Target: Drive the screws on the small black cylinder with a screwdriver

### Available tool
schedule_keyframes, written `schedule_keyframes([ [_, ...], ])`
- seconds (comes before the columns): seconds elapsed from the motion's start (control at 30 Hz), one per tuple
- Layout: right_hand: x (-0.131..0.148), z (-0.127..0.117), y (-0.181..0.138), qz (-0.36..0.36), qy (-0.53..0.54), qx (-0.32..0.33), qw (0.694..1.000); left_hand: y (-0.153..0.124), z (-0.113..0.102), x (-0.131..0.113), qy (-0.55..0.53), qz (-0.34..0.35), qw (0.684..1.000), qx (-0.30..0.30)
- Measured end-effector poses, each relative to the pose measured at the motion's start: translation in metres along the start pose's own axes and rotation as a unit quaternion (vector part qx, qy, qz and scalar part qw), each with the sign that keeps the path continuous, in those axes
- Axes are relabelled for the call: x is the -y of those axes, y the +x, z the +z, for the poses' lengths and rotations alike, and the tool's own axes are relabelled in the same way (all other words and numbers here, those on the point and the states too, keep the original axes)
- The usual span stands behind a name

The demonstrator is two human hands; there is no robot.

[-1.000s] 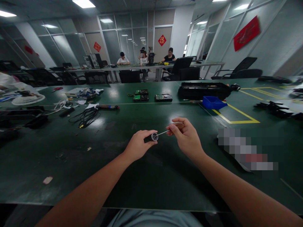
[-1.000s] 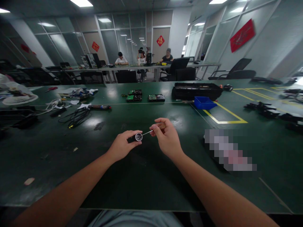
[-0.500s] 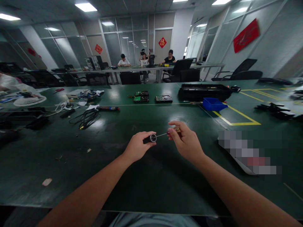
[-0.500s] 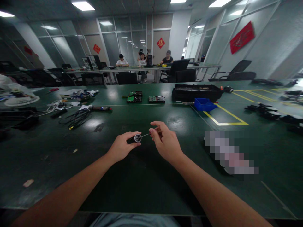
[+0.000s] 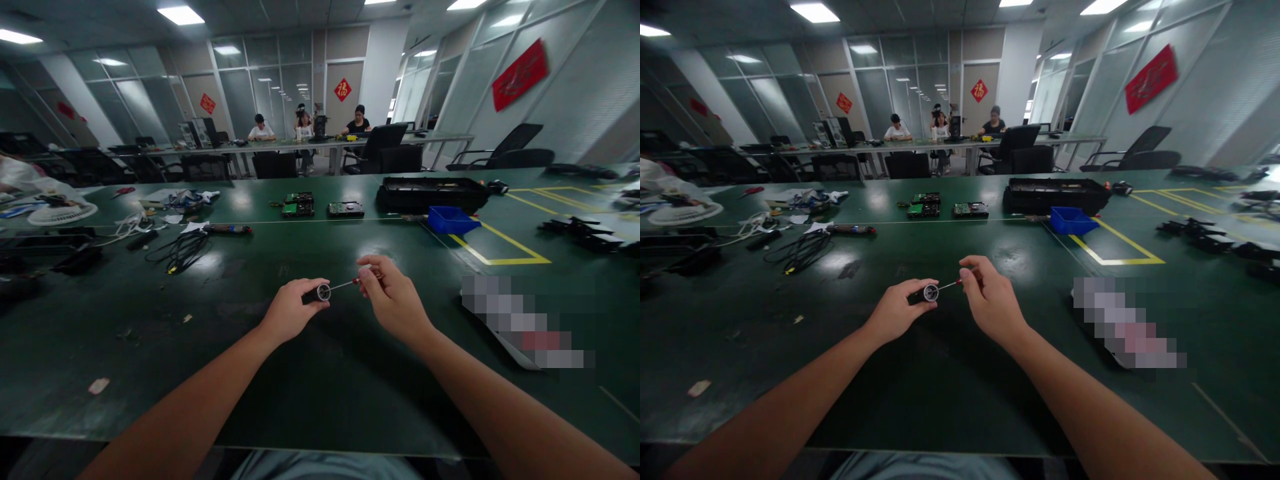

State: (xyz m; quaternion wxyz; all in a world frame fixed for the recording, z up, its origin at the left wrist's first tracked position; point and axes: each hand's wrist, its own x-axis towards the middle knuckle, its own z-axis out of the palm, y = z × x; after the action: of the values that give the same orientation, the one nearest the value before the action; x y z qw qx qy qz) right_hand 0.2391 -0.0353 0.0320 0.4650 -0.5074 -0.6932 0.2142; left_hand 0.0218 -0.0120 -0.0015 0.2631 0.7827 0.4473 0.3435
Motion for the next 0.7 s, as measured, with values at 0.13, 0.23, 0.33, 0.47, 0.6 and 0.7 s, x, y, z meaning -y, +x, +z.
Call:
schedule_keyframes([
  [0.13, -0.002, 0.005, 0.001, 0.05, 0.129, -0.014, 0.99, 0.0, 0.0, 0.0, 0.002, 0.0, 1.0, -0.003],
  [0.23, -0.007, 0.008, 0.004, 0.087, 0.214, -0.005, 0.973, 0.0, 0.0, 0.001, -0.002, 0.002, 1.0, -0.006],
  [0.33, -0.015, 0.01, 0.01, 0.171, 0.309, -0.016, 0.935, 0.001, 0.0, 0.001, -0.001, 0.013, 1.0, -0.004],
  [0.47, -0.022, 0.009, 0.015, 0.244, 0.399, 0.008, 0.884, 0.002, -0.001, 0.001, 0.007, 0.012, 1.0, 0.001],
  [0.6, -0.02, 0.01, 0.014, 0.209, 0.351, -0.025, 0.913, 0.002, -0.001, 0.0, 0.015, 0.008, 1.0, 0.005],
  [0.7, -0.017, 0.01, 0.011, 0.154, 0.301, -0.032, 0.941, 0.002, -0.001, -0.001, 0.024, 0.008, 1.0, 0.002],
])
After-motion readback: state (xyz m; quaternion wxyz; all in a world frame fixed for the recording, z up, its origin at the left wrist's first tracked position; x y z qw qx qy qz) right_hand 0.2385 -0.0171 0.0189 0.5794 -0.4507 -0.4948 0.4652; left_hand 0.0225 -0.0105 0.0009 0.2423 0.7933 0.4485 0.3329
